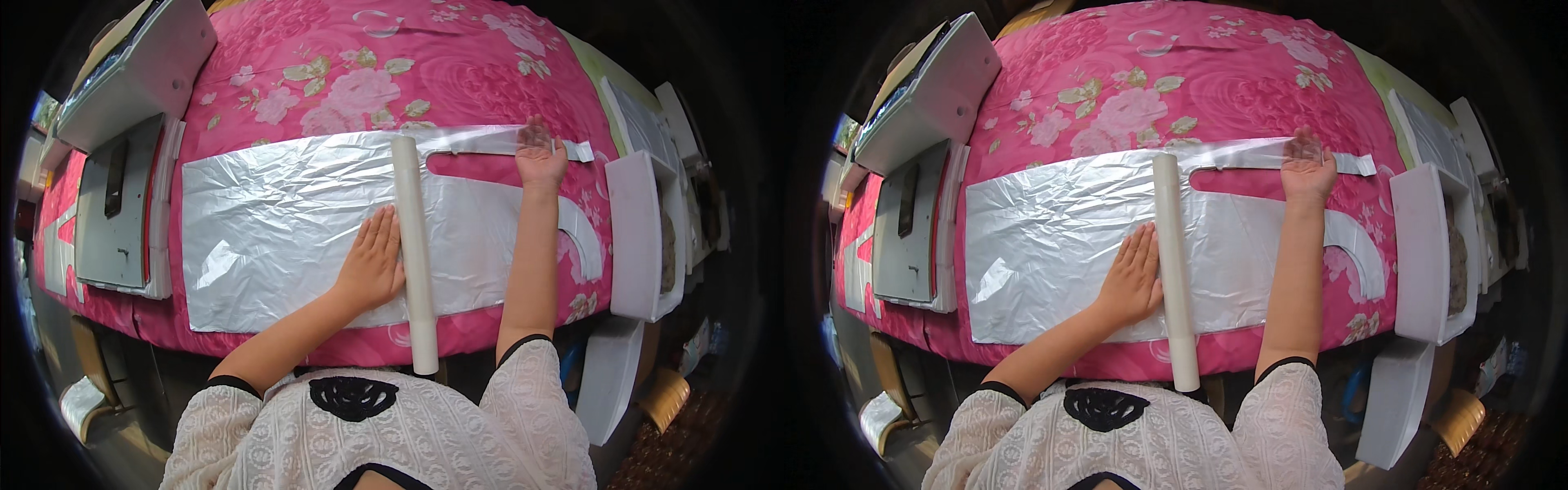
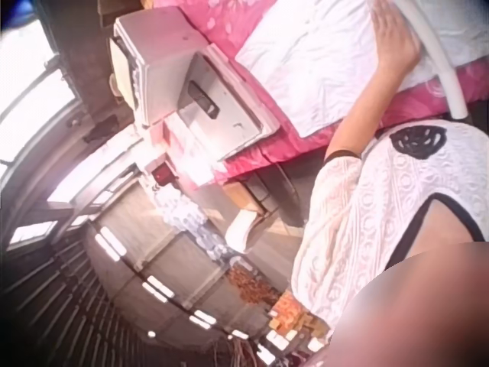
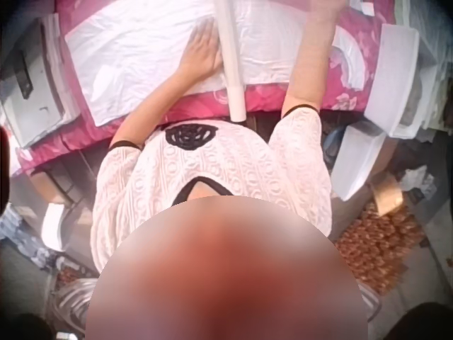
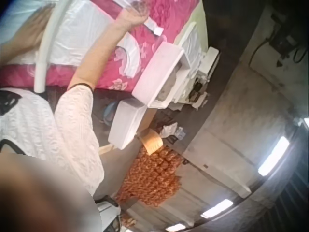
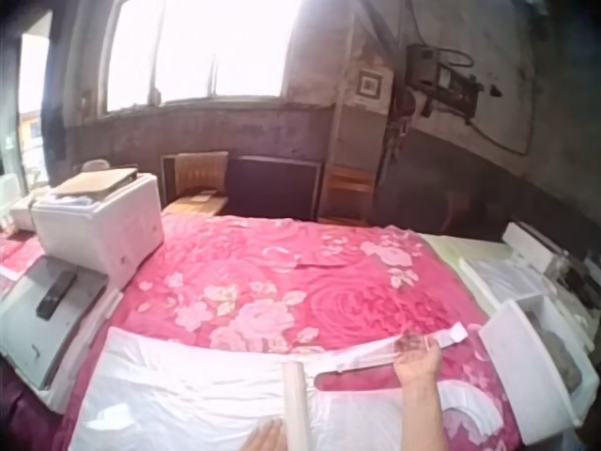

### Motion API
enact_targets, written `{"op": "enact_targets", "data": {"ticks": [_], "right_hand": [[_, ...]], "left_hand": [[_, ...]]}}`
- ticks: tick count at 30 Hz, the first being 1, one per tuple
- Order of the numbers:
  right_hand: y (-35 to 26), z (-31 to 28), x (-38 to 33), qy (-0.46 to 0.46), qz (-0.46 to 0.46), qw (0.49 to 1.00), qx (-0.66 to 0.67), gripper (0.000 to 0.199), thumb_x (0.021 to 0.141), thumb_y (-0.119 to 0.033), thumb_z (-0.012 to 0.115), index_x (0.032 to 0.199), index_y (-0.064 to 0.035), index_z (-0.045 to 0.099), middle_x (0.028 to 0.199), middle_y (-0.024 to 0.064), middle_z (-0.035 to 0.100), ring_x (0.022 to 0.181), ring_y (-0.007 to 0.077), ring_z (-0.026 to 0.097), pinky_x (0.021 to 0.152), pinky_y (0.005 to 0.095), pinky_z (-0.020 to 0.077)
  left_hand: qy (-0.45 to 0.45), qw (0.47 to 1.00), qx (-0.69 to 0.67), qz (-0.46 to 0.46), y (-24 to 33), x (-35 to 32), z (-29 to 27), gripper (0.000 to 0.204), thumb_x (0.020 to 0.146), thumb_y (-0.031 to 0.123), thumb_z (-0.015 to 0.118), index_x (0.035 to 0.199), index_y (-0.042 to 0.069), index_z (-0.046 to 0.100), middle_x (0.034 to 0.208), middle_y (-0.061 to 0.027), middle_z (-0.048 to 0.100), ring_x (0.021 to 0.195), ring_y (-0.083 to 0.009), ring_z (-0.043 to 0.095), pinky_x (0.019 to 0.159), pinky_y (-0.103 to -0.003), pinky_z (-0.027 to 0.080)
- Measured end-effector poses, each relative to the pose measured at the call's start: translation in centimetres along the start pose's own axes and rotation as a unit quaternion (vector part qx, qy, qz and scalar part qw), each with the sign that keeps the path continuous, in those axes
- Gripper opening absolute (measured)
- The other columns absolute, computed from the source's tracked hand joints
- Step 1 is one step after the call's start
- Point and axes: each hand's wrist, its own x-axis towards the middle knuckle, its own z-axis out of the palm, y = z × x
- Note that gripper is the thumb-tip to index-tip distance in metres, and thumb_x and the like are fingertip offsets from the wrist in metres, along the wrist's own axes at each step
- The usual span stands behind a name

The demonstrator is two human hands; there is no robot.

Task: The person wraps small white rectangular items in clear plastic film on a pink floral tablecloth. They unroll the film, place an item on it, fold the film around the item, and set the wrapped unit aside. The person repeats this process for several items, arranging the finished wrapped units in a grid pattern on the table.

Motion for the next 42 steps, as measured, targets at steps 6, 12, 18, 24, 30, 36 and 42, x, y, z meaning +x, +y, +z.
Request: {"op": "enact_targets", "data": {"ticks": [6,12,18,24,30,36,42], "right_hand": [[7.0,9.7,-8.1,-0.285,-0.101,0.89,-0.34,0.054,0.088,-0.031,0.045,0.13,-0.0018,0.028,0.125,0.0143,0.044,0.115,0.0206,0.042,0.098,0.0311,0.0305],[24.6,8.4,-18.4,-0.574,-0.136,0.336,-0.734,0.088,0.073,-0.055,0.058,0.137,-0.0107,0.016,0.136,0.026,0.02,0.127,0.0398,0.018,0.103,0.0434,0.0184],[23.9,7.1,-17.9,-0.587,0.037,0.512,-0.626,0.093,0.074,-0.073,0.03,0.138,-0.0112,0.006,0.14,0.021,0.014,0.13,0.0375,0.007,0.105,0.0405,0.0108],[23.3,5.9,-18.3,-0.571,0.09,0.521,-0.628,0.1,0.069,-0.079,0.022,0.137,-0.0063,0.009,0.139,0.027,0.01,0.129,0.0415,0.001,0.104,0.0424,0.009],[21.1,4.7,-17.1,-0.562,-0.008,0.429,-0.707,0.101,0.068,-0.077,0.034,0.138,-0.0093,0.01,0.142,0.0191,0.007,0.131,0.0372,-0.001,0.104,0.0449,0.0095],[9.3,4.3,-7.1,-0.406,-0.209,0.378,-0.805,0.095,0.071,-0.072,0.04,0.135,-0.0042,0.02,0.138,0.0215,0.02,0.129,0.038,0.011,0.105,0.0439,0.0104],[-4.4,2.2,-0.3,-0.136,-0.272,0.365,-0.88,0.069,0.075,-0.036,0.056,0.129,-0.0011,0.032,0.13,0.022,0.033,0.124,0.0375,0.024,0.102,0.0426,0.0204]], "left_hand": [[0.009,1.0,0.015,-0.002,-0.3,-0.1,0.2,0.062,0.078,0.023,0.037,0.127,-0.013,0.023,0.134,-0.0271,0.022,0.128,-0.0367,0.016,0.106,-0.042,0.01],[0.139,0.989,0.032,0.039,-0.3,-0.1,0.9,0.055,0.078,0.018,0.041,0.123,-0.012,0.029,0.131,-0.0272,0.028,0.125,-0.0386,0.024,0.103,-0.047,0.017],[0.135,0.933,-0.291,-0.164,-5.7,-5.5,-3.7,0.067,0.072,0.01,0.06,0.128,-0.001,0.026,0.13,-0.0218,0.031,0.119,-0.0331,0.034,0.097,-0.042,0.031],[0.34,0.848,-0.377,-0.154,-7.1,-3.4,-6.5,0.077,0.07,0.006,0.066,0.132,0.004,0.02,0.118,-0.016,0.043,0.104,-0.0194,0.049,0.081,-0.029,0.045],[0.285,0.863,-0.345,-0.236,-7.7,-3.3,-6.8,0.059,0.069,0.002,0.061,0.124,0.006,0.038,0.091,-0.0064,0.057,0.074,-0.01,0.056,0.06,-0.022,0.045],[0.275,0.923,-0.129,-0.235,-10.2,-4.8,-7.0,0.047,0.065,-0.003,0.058,0.111,0.003,0.05,0.089,-0.0119,0.058,0.071,-0.0217,0.056,0.063,-0.03,0.046],[0.348,0.915,-0.043,-0.199,-11.3,-6.2,-7.5,0.06,0.065,0.0,0.062,0.121,0.004,0.041,0.112,-0.0151,0.047,0.095,-0.0256,0.05,0.084,-0.031,0.042]]}}
